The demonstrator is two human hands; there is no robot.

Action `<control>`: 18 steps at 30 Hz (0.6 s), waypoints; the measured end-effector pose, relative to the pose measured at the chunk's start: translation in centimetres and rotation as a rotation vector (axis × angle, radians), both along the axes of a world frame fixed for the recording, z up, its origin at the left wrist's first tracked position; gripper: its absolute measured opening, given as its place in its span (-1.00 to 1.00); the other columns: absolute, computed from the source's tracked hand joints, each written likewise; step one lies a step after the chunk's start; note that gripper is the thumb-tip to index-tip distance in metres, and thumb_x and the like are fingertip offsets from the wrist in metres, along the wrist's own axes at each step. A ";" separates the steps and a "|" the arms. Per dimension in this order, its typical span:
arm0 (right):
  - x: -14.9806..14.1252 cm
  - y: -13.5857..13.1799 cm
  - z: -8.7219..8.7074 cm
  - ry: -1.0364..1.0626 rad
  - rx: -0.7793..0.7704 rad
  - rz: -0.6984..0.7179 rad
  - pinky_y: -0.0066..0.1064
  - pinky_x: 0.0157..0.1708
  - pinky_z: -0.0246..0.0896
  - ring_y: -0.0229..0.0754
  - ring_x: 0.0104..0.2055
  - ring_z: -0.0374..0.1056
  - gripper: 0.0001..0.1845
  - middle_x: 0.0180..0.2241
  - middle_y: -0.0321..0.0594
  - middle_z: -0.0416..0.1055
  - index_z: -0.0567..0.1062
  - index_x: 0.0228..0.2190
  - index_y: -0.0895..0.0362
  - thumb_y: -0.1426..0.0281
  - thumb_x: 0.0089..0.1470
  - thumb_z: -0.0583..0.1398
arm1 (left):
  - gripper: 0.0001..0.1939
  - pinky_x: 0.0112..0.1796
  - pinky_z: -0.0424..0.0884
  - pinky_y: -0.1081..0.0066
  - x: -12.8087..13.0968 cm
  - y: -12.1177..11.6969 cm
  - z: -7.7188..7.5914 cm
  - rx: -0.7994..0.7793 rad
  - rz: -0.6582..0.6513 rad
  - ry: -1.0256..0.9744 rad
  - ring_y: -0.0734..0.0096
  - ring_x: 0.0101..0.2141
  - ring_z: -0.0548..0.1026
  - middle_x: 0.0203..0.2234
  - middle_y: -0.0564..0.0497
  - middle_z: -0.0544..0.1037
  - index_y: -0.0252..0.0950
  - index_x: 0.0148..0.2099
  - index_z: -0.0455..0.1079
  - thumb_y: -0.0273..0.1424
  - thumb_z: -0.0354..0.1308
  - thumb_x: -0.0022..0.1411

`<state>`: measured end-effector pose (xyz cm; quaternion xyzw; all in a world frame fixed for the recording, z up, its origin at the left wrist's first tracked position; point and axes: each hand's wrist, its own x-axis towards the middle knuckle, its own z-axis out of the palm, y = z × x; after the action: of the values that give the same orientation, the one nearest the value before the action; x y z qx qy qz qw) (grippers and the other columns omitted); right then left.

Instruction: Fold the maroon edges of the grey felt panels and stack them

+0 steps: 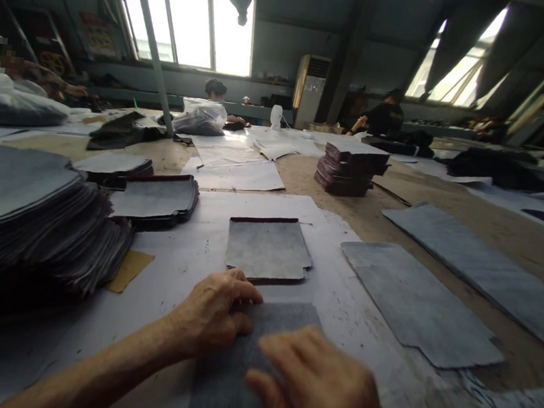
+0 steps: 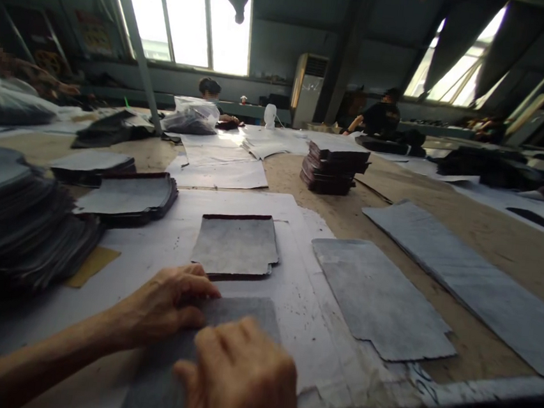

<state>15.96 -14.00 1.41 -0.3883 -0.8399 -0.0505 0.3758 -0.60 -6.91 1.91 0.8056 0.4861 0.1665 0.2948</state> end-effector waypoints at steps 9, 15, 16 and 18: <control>4.9 6.2 -0.8 -0.218 -0.219 0.070 -0.38 -0.29 0.25 -0.22 -0.29 0.29 -0.79 -0.40 -0.24 0.41 0.47 -0.29 0.14 0.57 -0.02 0.17 | -0.75 -0.37 0.32 0.42 -0.2 -0.7 -1.4 0.351 -0.137 -0.061 0.45 -0.39 0.31 -0.45 0.04 0.35 -0.21 -0.31 0.48 -0.58 0.02 0.09; 5.4 4.9 -1.2 -0.248 -0.010 0.138 -0.36 -0.35 0.25 -0.22 -0.32 0.28 -0.72 -0.37 -0.16 0.41 0.47 -0.26 0.19 0.54 0.14 -0.02 | -0.64 -0.35 0.33 0.33 -0.8 -1.1 -2.5 0.621 -0.304 -0.004 0.39 -0.37 0.27 -0.40 -0.04 0.35 -0.32 -0.07 0.35 -0.65 -0.13 0.16; 5.5 4.7 -1.2 -0.272 0.009 0.143 -0.34 -0.33 0.26 -0.21 -0.30 0.29 -0.71 -0.35 -0.15 0.41 0.46 -0.23 0.20 0.54 0.15 -0.03 | -0.64 -0.34 0.34 0.32 -0.8 -1.2 -2.5 0.628 -0.320 0.025 0.37 -0.37 0.27 -0.39 -0.05 0.35 -0.34 -0.05 0.32 -0.66 -0.14 0.16; 5.6 4.4 -1.2 -0.318 0.030 0.144 -0.31 -0.29 0.27 -0.19 -0.27 0.30 -0.70 -0.30 -0.11 0.41 0.45 -0.19 0.22 0.54 0.16 -0.04 | -0.64 -0.34 0.35 0.31 -0.8 -1.5 -2.3 0.636 -0.344 0.072 0.35 -0.36 0.27 -0.38 -0.07 0.35 -0.36 -0.04 0.29 -0.66 -0.15 0.16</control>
<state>21.56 -9.61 0.17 -0.3086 -0.9136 -0.0967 0.2465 -1.40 -8.38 -0.35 0.9324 0.2773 0.2288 0.0360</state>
